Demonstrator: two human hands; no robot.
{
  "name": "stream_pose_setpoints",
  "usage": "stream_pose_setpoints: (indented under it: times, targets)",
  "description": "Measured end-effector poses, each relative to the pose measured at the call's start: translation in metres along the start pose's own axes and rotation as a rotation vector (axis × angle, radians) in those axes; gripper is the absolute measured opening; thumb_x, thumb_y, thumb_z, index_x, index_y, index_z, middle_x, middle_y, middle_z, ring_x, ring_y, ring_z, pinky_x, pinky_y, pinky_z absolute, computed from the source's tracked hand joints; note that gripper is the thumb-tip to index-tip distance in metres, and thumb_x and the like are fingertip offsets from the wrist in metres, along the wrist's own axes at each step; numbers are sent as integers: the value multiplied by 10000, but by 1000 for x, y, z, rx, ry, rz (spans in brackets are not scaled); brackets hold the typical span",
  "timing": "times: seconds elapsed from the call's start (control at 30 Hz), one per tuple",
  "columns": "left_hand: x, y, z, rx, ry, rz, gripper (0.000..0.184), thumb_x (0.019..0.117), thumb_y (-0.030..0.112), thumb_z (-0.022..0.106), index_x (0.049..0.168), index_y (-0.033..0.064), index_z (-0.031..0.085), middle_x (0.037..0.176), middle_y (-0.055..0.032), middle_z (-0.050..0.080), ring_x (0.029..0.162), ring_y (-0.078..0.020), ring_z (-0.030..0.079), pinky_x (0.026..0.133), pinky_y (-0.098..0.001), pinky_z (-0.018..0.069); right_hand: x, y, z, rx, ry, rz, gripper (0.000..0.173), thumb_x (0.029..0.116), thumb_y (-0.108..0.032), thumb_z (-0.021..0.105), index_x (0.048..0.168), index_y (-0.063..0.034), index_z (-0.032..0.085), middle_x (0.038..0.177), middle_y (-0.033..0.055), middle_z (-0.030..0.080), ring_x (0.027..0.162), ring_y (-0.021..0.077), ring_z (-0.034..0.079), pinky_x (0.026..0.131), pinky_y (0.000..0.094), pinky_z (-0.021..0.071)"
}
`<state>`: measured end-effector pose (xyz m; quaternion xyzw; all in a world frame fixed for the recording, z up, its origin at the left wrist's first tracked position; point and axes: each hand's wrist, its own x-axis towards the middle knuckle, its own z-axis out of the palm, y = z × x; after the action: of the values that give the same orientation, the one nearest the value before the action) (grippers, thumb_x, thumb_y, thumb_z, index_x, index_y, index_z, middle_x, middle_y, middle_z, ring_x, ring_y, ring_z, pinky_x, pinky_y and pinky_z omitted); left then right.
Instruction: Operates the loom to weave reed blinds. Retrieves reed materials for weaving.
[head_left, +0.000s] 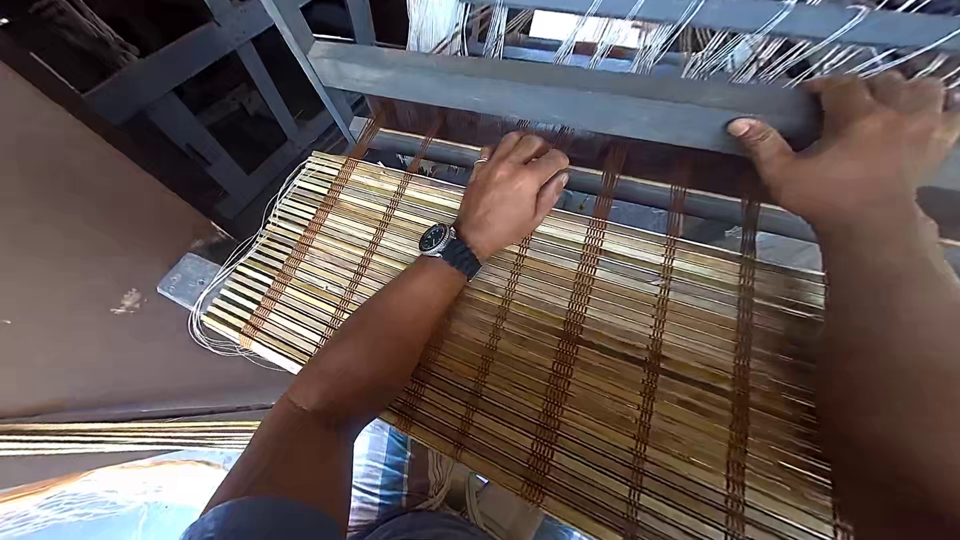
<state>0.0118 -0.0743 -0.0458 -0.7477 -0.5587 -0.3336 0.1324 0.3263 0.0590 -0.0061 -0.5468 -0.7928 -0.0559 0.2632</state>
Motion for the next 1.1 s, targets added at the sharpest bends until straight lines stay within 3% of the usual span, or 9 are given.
stream_pose_setpoints:
  times: [0.2, 0.37, 0.47, 0.6, 0.93, 1.1]
  targets:
    - [3, -7, -2, -1, 9, -19, 236, 1029, 301, 579, 1102, 189, 773, 1153, -37, 712, 1214, -233, 608, 1028, -459, 491, -3, -2, 2, 113, -42, 28, 937, 920, -775, 458, 1457, -7, 467, 1466, 389, 415, 1351, 606, 407, 1033, 788, 329]
    - [4, -6, -4, -2, 12, -22, 235, 1029, 309, 577, 1103, 197, 770, 1140, -27, 711, 1204, -228, 609, 1012, -445, 500, -4, 7, 10, 58, 44, 15, 928, 906, -827, 425, 1460, -85, 494, 1445, 353, 464, 1340, 578, 439, 1019, 766, 356]
    - [3, -3, -4, -20, 9, -11, 226, 1025, 294, 585, 1101, 185, 767, 1124, -34, 712, 1180, -232, 618, 991, -432, 519, -4, 2, 7, 0, 58, -1, 956, 890, -844, 409, 1438, -69, 523, 1416, 356, 492, 1327, 601, 427, 1012, 783, 323]
    - [2, 2, -1, -32, 5, 13, 219, 1023, 292, 588, 1080, 183, 770, 1071, -37, 714, 1149, -236, 630, 978, -438, 531, -6, -8, -3, -39, -1, 14, 985, 886, -847, 384, 1455, -53, 509, 1429, 354, 485, 1361, 607, 372, 1066, 807, 204]
    - [2, 12, -5, -73, -72, 59, 233, 1032, 273, 561, 1075, 162, 761, 1047, -61, 706, 1106, -261, 646, 911, -453, 557, -8, -19, -3, -63, -5, 65, 943, 917, -812, 367, 1459, -56, 518, 1439, 357, 478, 1372, 594, 372, 1106, 788, 174]
    - [0, 12, -3, -103, -119, 51, 237, 1037, 255, 540, 1024, 131, 741, 994, -74, 709, 1011, -246, 692, 839, -435, 592, -6, -20, -3, -86, -21, 100, 979, 887, -842, 397, 1462, -59, 521, 1451, 322, 497, 1397, 555, 380, 1130, 770, 153]
